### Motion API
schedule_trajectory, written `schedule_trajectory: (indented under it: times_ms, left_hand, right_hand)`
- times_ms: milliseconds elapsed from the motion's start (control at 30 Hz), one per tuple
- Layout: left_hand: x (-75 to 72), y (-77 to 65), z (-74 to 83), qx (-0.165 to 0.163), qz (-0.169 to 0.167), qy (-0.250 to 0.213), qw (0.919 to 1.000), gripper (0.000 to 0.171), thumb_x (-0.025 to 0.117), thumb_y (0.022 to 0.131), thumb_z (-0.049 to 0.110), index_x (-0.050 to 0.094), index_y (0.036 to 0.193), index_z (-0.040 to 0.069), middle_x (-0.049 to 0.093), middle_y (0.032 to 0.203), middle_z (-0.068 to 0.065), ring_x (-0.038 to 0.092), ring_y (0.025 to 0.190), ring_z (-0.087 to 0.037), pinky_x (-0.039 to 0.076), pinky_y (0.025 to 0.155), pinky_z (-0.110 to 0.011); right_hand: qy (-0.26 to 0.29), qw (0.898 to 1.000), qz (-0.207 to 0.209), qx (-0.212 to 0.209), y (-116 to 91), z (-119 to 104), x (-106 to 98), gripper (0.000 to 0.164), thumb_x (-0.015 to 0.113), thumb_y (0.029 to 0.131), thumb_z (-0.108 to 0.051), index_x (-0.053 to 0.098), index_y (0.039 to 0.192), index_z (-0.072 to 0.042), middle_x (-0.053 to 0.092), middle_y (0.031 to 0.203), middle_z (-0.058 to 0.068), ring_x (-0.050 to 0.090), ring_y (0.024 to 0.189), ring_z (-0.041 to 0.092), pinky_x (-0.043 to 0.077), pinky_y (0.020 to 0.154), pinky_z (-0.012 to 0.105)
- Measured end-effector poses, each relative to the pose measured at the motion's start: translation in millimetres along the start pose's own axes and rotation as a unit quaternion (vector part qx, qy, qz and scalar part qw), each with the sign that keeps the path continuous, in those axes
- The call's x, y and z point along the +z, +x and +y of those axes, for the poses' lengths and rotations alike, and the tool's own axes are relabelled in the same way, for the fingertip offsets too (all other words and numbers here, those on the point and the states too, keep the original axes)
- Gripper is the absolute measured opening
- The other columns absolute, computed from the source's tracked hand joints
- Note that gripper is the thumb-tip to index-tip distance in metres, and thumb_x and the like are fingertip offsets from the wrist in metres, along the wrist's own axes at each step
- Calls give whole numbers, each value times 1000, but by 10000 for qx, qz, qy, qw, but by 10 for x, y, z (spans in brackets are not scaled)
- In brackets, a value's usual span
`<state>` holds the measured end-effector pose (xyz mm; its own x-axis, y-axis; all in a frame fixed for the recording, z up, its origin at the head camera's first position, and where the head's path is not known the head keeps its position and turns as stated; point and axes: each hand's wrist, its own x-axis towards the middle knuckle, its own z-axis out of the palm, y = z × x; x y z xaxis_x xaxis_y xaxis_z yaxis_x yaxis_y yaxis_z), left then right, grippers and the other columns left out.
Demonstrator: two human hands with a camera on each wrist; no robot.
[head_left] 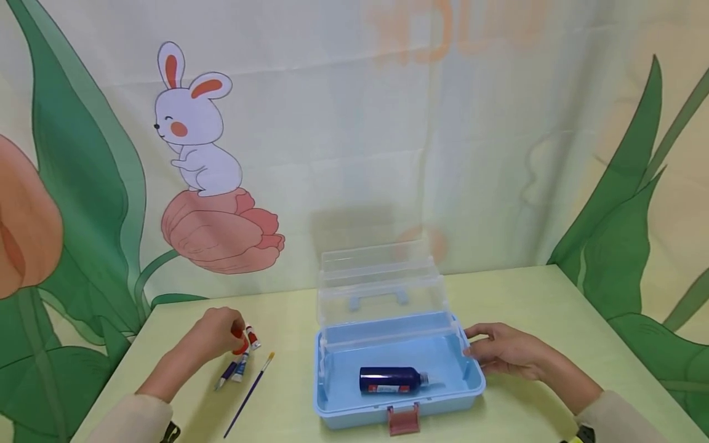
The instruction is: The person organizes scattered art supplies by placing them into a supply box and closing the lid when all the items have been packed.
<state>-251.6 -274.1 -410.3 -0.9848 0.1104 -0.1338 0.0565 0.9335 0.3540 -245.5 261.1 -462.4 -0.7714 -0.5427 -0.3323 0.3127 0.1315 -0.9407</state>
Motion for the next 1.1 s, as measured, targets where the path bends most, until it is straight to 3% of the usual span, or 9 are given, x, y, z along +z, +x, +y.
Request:
schedule_trajectory:
  times_ms: [200, 600, 1100]
  left_hand:
    - [-28, -7, 129, 82, -38, -90, 9999, 20, 77, 82, -5, 69, 101, -5, 64, 87, -10, 57, 79, -24, 60, 72, -35]
    - [-53, -6, 351, 519, 72, -210, 9984, 21, 78, 81, -5, 69, 100, -4, 66, 90, -10, 59, 81, -24, 60, 71, -37]
    - [-239, 81, 776, 831, 125, 22, 9965, 23, 78, 82, -1, 71, 104, -2, 68, 93, -10, 61, 84, -24, 60, 72, -36]
  right_hand:
    - [26, 9998, 156, 93, -6, 50, -9, 69, 66, 95, -9, 26, 146, 16, 59, 129, 23, 67, 111, 31, 56, 93, 44]
    - [122, 9999, 53, -50, -20, 47, -7, 72, 64, 96, -5, 19, 148, 20, 59, 130, 24, 65, 115, 28, 55, 96, 41]
    - [160, 9998, 48, -118, 0, 42, 16, 78, 65, 96, -6, 15, 149, 20, 61, 130, 21, 66, 111, 26, 55, 95, 41]
